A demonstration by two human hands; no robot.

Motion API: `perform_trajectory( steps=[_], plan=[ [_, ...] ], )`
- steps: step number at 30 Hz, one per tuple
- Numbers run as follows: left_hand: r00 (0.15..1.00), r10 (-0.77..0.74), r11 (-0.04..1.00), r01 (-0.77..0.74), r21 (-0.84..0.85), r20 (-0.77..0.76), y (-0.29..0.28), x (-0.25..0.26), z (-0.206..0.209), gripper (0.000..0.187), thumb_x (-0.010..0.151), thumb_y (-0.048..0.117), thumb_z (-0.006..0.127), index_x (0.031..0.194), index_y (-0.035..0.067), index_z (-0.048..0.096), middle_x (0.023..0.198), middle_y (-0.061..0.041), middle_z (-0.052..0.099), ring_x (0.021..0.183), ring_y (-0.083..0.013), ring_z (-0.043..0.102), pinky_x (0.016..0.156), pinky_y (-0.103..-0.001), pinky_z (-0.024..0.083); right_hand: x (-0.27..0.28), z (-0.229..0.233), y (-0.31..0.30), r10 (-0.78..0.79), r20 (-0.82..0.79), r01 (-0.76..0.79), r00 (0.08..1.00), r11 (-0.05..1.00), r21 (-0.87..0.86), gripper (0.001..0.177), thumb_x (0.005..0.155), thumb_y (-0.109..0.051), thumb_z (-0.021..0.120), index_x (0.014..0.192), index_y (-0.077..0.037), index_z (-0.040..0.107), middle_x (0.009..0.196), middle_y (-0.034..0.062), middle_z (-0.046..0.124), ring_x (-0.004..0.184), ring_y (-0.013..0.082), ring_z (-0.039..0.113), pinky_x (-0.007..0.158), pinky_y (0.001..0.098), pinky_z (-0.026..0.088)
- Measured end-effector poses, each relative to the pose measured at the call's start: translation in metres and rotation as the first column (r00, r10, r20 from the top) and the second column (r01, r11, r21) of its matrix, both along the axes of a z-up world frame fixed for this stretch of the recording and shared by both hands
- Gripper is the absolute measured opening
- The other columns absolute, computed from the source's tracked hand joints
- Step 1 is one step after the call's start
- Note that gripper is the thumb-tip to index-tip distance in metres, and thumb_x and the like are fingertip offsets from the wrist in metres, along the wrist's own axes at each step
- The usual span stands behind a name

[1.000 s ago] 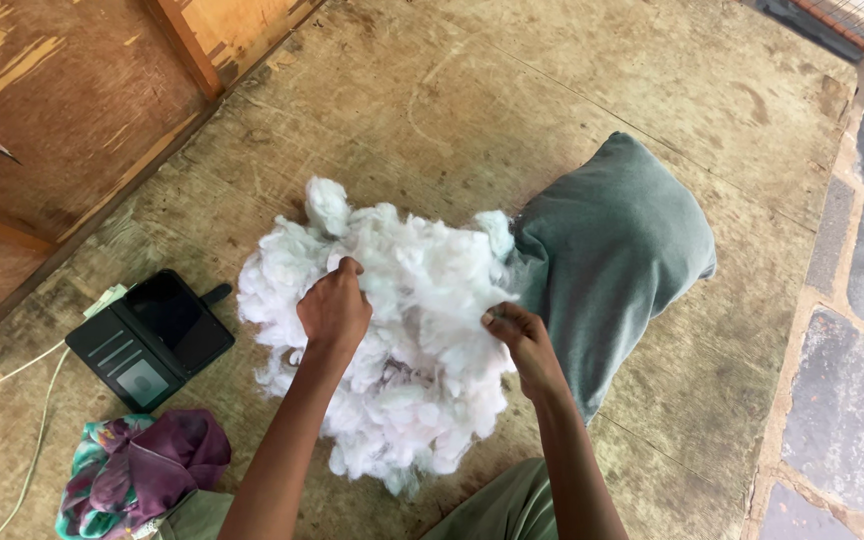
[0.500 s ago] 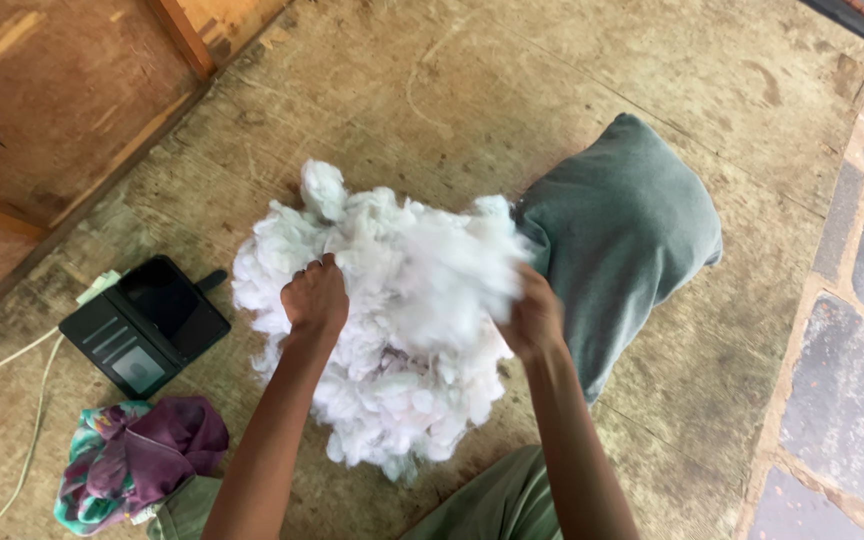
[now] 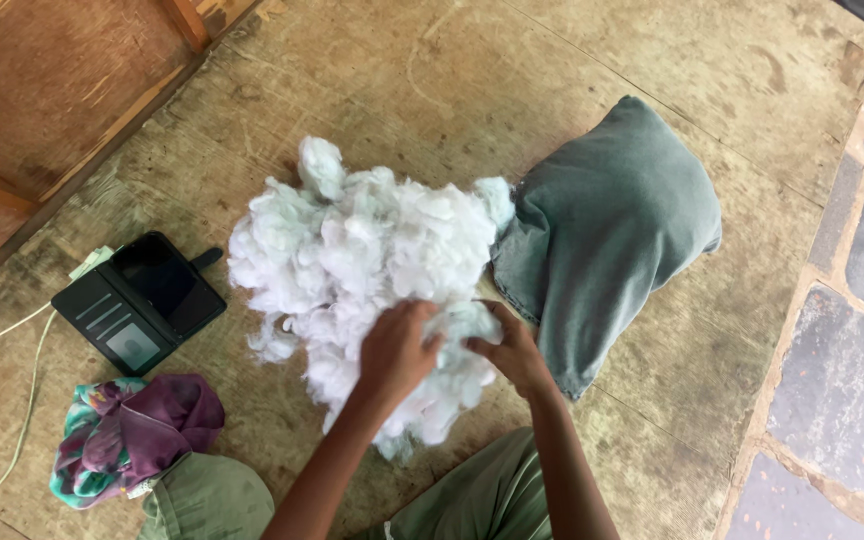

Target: The person sits on the floor and repeatedly pulls, separates, and fluffs a large pile of white cotton-like material by hand. A dark green pillow and a portable speaker are visible nearby.

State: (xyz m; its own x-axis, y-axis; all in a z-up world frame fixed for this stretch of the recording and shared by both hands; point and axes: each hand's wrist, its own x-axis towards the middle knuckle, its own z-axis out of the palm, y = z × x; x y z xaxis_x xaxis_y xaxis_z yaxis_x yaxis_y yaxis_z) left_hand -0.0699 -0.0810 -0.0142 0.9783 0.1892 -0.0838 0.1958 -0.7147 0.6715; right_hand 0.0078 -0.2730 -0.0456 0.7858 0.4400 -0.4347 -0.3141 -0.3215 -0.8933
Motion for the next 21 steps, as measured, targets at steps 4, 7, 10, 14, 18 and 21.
perform_trajectory(
  steps=[4,7,10,14,18,21],
  plan=[
    [0.999,-0.054,0.998,0.054,-0.040,0.000,-0.013,0.003,0.006,0.075,0.076,0.033,0.088,0.136,0.000,0.056,0.126,-0.017,0.065,0.105,-0.0303,0.063,0.087,-0.044,0.053,-0.002,-0.004,-0.004,-0.128,-0.076,0.145,0.989,0.945,0.294,0.057,0.082,0.004,0.072,0.137,-0.002,0.059,0.113,0.0128,0.072,0.100,0.0219,0.069,0.089,0.0376,0.058],
    [1.000,-0.001,0.993,0.004,-0.115,0.024,-0.014,0.009,0.014,0.059,0.081,0.025,0.081,0.131,0.003,0.060,0.121,-0.013,0.069,0.095,-0.0254,0.068,0.085,-0.041,0.056,-0.001,0.007,-0.003,-0.156,-0.151,0.204,0.976,0.898,0.390,0.048,0.086,0.005,0.068,0.133,-0.001,0.059,0.110,0.0091,0.071,0.095,0.0176,0.069,0.082,0.0335,0.058],
    [0.998,0.034,0.988,-0.041,-0.148,-0.048,-0.005,0.017,0.021,0.035,0.091,0.020,0.073,0.123,0.008,0.067,0.114,-0.006,0.073,0.082,-0.0202,0.073,0.083,-0.037,0.059,0.009,0.016,0.005,-0.187,-0.191,0.259,0.964,0.835,0.486,0.036,0.089,0.006,0.066,0.124,0.001,0.061,0.103,0.0113,0.071,0.087,0.0169,0.070,0.071,0.0307,0.060],
    [0.989,0.115,0.984,-0.100,-0.150,0.094,0.016,0.023,0.023,0.029,0.092,0.014,0.071,0.120,0.010,0.069,0.115,-0.006,0.073,0.073,-0.0193,0.073,0.074,-0.033,0.059,0.022,0.017,0.008,-0.205,-0.090,0.220,0.975,0.807,0.548,0.021,0.090,0.009,0.065,0.111,0.004,0.064,0.094,0.0157,0.070,0.072,0.0151,0.067,0.056,0.0259,0.057],
    [0.926,0.253,0.967,-0.235,-0.095,0.280,0.050,0.027,0.016,0.031,0.091,0.010,0.068,0.121,0.008,0.069,0.114,-0.010,0.074,0.081,-0.0207,0.073,0.072,-0.031,0.060,0.032,0.022,0.000,-0.375,-0.067,0.365,0.925,0.822,0.437,0.019,0.088,0.008,0.062,0.107,0.005,0.064,0.090,0.0166,0.071,0.064,0.0166,0.063,0.049,0.0262,0.051],
    [0.892,0.433,0.876,-0.450,-0.175,-0.129,0.094,0.032,0.009,0.032,0.102,0.026,0.062,0.131,0.013,0.065,0.111,-0.012,0.077,0.087,-0.0222,0.076,0.081,-0.035,0.060,0.041,0.039,-0.024,-0.519,-0.074,0.500,0.852,0.762,0.411,0.020,0.093,0.003,0.059,0.112,0.004,0.065,0.093,0.0172,0.072,0.065,0.0182,0.061,0.050,0.0265,0.049]
  ],
)
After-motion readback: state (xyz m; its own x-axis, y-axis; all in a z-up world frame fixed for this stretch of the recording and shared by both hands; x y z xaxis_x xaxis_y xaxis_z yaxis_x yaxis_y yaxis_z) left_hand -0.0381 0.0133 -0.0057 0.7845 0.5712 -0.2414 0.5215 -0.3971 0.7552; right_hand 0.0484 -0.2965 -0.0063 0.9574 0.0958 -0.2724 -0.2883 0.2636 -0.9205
